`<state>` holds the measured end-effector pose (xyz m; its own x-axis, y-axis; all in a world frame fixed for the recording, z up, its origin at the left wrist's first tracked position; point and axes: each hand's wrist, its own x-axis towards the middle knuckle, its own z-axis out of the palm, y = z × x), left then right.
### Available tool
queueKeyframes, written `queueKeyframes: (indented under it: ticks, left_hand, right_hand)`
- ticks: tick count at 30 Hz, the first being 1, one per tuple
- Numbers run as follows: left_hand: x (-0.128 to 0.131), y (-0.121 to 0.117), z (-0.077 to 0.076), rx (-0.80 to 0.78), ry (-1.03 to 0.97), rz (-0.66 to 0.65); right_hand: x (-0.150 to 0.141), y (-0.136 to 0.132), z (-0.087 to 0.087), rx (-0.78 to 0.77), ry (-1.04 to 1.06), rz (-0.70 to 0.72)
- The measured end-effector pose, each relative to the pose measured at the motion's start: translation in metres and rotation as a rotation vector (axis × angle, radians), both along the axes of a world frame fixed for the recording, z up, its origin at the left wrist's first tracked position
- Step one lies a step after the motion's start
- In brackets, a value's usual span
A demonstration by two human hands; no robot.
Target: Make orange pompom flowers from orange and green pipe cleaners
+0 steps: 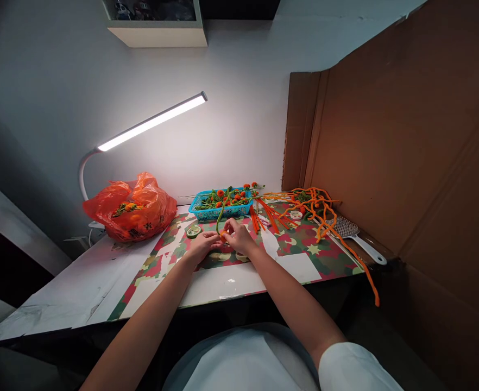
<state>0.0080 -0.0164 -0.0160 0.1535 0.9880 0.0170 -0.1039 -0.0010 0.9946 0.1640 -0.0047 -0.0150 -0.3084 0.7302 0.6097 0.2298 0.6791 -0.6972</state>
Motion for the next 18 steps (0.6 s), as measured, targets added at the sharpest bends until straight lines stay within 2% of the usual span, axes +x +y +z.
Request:
queueKeyframes:
  ticks: [8,14,18]
  left_hand:
    - [0.0025,0.0032,0.0008,-0.005,-0.024,0.031]
    - [-0.0001,0.0048,0.0016,0.03,-0.045,0.03]
    - [-0.0019,0.0084,-0.0008,0.069,-0.049,0.085]
  right_hand:
    - [-0.0003,0.0013,0.0005,0.002,0.03,-0.059]
    - [0.0016,0.0069,-0.0007,-0.071,0.13,-0.024]
    - [0.0077,0.0051,0.0053,-0.027,0.068,-0.151]
